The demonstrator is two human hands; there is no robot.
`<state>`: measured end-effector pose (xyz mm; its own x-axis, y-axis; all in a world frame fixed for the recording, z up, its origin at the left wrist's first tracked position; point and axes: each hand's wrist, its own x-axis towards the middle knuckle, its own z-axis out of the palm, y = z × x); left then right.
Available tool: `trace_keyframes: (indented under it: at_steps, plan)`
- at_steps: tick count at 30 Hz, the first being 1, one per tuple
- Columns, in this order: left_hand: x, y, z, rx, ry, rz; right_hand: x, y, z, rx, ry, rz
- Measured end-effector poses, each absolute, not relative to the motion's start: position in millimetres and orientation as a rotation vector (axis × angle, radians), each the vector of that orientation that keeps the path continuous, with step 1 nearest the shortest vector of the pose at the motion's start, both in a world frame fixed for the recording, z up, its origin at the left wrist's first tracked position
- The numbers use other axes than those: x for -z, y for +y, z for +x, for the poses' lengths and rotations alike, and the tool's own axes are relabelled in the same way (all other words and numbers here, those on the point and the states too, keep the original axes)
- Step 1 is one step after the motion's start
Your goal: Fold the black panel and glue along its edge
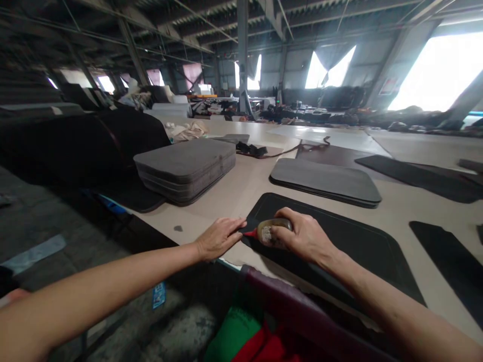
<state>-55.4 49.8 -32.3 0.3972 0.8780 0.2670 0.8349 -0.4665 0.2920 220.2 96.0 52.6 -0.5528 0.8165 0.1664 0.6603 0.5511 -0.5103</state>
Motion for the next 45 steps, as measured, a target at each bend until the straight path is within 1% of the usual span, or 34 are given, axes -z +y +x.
trace_keyframes:
  at_steps: [11,16,27,34,45]
  plan:
    - [39,57,-56,-0.735,1.593,2.461,-75,100,207,-0.42,-2.533,-1.243]
    - [38,56,-56,-0.746,1.589,2.453,-83,103,202,-0.323,-2.572,-1.242]
    - [38,56,-57,-0.729,1.61,2.434,-93,106,191,-0.254,-2.638,-1.257]
    - [37,57,-56,-0.731,1.604,2.45,-103,108,193,-0.276,-2.658,-1.328]
    - [35,56,-56,-0.724,1.584,2.442,-104,108,226,-0.302,-2.636,-1.373]
